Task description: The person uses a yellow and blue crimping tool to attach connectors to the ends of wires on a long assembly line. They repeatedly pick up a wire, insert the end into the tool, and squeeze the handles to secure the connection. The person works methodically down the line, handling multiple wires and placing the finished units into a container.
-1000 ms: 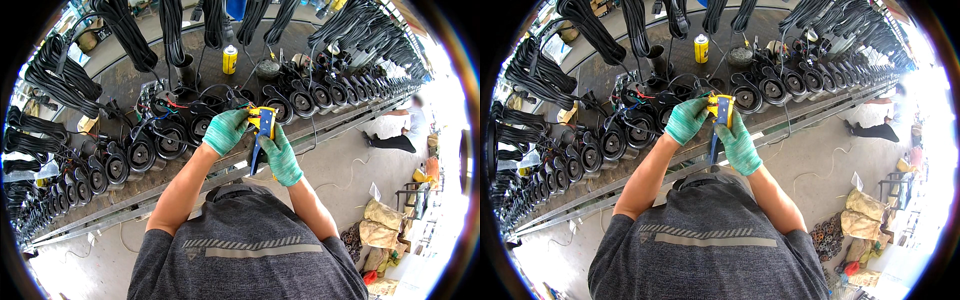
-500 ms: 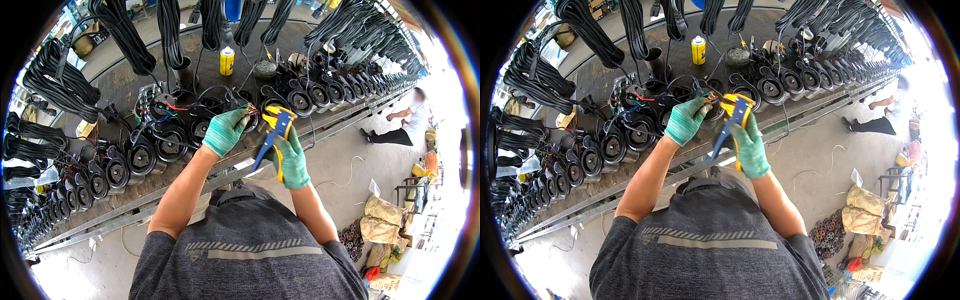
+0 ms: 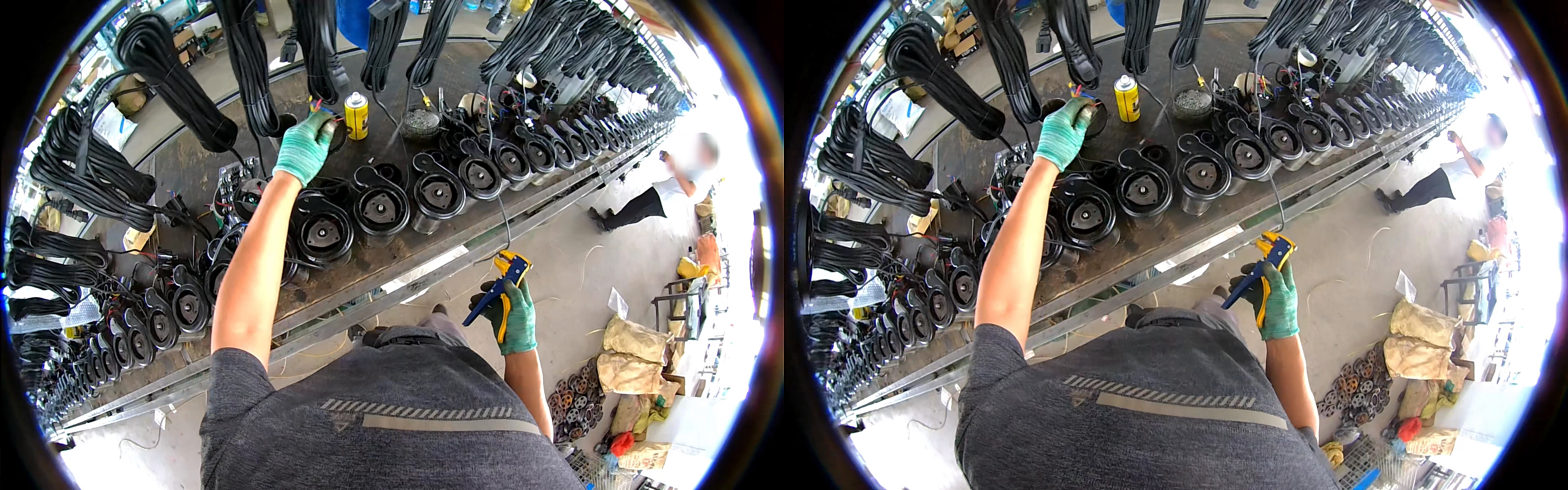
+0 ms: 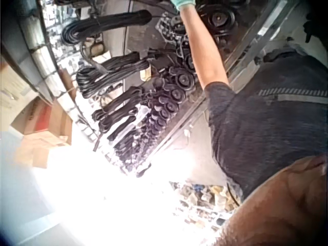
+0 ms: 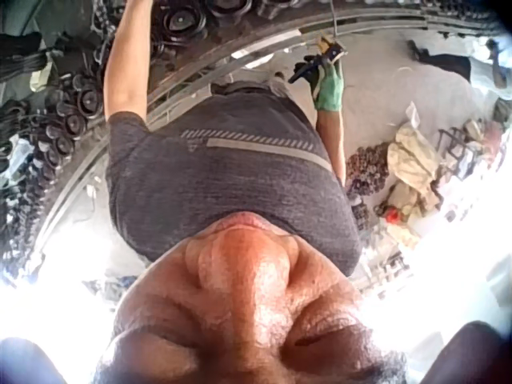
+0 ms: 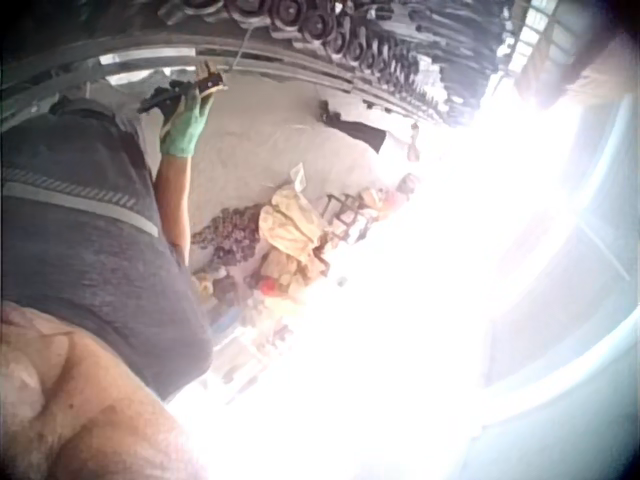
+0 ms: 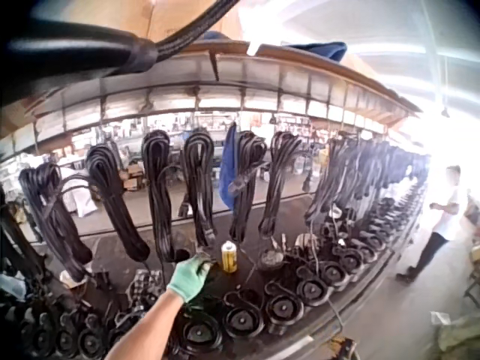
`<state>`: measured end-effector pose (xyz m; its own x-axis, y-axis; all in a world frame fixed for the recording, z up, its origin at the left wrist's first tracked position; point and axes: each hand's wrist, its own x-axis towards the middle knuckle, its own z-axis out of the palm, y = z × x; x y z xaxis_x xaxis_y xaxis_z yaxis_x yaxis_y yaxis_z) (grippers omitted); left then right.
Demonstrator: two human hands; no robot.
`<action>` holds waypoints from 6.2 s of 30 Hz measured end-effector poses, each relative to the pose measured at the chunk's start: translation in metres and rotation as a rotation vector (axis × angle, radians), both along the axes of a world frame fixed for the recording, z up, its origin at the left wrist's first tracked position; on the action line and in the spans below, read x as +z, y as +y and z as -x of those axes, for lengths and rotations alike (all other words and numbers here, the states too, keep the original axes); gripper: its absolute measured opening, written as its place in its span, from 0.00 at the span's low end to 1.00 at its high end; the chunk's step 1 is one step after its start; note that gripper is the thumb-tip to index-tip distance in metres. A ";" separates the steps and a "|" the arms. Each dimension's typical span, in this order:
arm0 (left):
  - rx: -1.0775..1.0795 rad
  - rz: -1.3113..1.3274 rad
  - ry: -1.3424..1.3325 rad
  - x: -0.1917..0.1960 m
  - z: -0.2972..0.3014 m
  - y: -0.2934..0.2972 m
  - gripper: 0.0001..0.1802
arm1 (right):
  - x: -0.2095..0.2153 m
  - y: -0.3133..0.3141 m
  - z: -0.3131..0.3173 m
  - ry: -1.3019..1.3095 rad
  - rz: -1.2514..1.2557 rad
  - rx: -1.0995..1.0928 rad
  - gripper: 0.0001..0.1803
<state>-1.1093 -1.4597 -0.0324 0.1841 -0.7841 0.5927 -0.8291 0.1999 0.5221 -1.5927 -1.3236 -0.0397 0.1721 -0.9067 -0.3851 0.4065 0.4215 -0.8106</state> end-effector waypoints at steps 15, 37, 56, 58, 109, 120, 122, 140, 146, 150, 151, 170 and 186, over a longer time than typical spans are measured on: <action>0.145 -0.816 -0.048 -0.034 0.048 -0.065 0.23 | -0.057 -0.194 0.136 -0.010 -0.151 0.115 0.26; 0.239 -0.440 1.025 -0.026 0.249 -0.304 0.12 | -0.082 -0.320 0.214 -0.174 -0.214 0.210 0.31; -0.061 -0.281 0.160 -0.033 0.385 -0.079 0.21 | 0.019 -0.365 0.050 -0.102 0.053 1.078 0.32; -0.209 -0.409 -0.074 -0.038 0.372 -0.075 0.15 | 0.017 -0.353 0.056 0.040 0.023 1.083 0.33; 0.046 0.054 0.191 0.065 0.405 -0.121 0.12 | 0.083 -0.365 0.137 0.093 0.439 0.930 0.38; 0.076 -0.045 0.022 0.068 0.421 -0.116 0.16 | 0.088 -0.354 0.144 0.082 0.415 0.914 0.35; 0.084 -0.054 0.007 0.068 0.422 -0.116 0.16 | 0.087 -0.353 0.144 0.132 0.481 0.918 0.35; -0.015 -0.108 0.374 0.061 0.414 -0.118 0.11 | 0.076 -0.345 0.142 -0.148 0.160 0.547 0.32; 0.027 -0.111 0.632 0.064 0.393 -0.128 0.12 | 0.068 -0.367 0.174 -0.293 0.161 0.560 0.31; 0.078 -0.092 0.707 0.071 0.355 -0.145 0.12 | 0.042 -0.372 0.205 -0.277 0.074 0.449 0.28; 0.085 -0.074 0.700 0.073 0.341 -0.153 0.12 | 0.036 -0.374 0.214 -0.284 0.060 0.448 0.27; 0.256 -0.355 0.630 -0.052 0.210 -0.228 0.15 | -0.040 -0.385 0.296 -0.136 -0.132 0.171 0.24; 0.419 -0.100 0.277 -0.027 0.256 -0.219 0.15 | -0.046 -0.398 0.298 -0.123 -0.221 0.195 0.22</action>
